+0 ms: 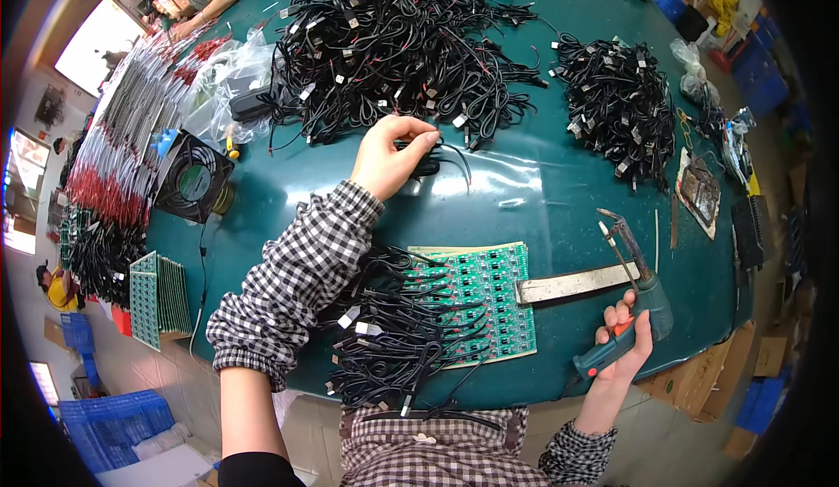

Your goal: The person solders the wire ends of bundled USB cables to circuit boards using a soldering tool.

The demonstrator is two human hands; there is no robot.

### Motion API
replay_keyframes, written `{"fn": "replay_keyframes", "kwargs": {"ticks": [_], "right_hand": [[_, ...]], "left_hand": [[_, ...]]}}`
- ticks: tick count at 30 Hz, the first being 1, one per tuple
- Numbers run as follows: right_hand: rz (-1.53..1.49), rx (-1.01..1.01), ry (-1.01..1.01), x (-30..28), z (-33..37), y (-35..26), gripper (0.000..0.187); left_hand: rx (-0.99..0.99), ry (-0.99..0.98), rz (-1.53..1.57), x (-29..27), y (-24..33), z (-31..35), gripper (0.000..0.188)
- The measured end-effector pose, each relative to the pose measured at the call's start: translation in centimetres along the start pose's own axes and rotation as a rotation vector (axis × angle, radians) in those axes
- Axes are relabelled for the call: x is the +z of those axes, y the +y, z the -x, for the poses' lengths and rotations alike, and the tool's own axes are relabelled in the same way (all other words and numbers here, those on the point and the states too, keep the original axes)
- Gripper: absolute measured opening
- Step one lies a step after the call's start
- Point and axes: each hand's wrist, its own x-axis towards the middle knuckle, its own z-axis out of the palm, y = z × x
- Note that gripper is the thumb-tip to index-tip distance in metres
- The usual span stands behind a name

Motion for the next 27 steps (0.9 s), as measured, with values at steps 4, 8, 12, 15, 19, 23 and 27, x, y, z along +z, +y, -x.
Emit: {"fn": "replay_keyframes", "kwargs": {"ticks": [4, 8, 12, 15, 19, 23, 27], "right_hand": [[-0.009, -0.004, -0.007, 0.0, 0.0, 0.0, 0.034], [-0.007, -0.003, -0.022, -0.1, 0.0, 0.0, 0.034], [-0.024, 0.002, -0.023, -0.4, 0.0, 0.1, 0.034], [0.005, -0.022, 0.049, 0.1, 0.0, 0.2, 0.036], [0.017, -0.022, 0.056, 0.4, -0.1, 0.2, 0.036], [0.036, -0.029, 0.063, 0.3, -0.2, 0.0, 0.037], [0.021, 0.005, 0.015, 0.5, -0.2, 0.3, 0.037]], "left_hand": [[-0.01, 0.039, 0.225, -0.1, 1.5, 0.5, 0.016], [-0.114, -0.099, 0.573, -0.6, 3.1, 1.5, 0.015], [-0.264, -0.114, 0.581, -1.5, 6.2, 2.7, 0.016], [-0.202, -0.206, 0.634, -0.9, 5.6, 3.5, 0.018], [0.079, -0.253, 0.049, 0.3, 5.4, 4.8, 0.023], [0.314, -0.327, -0.292, 4.3, 5.8, 3.0, 0.028], [0.319, -0.382, -0.387, 5.2, 4.8, 2.9, 0.017]]}}
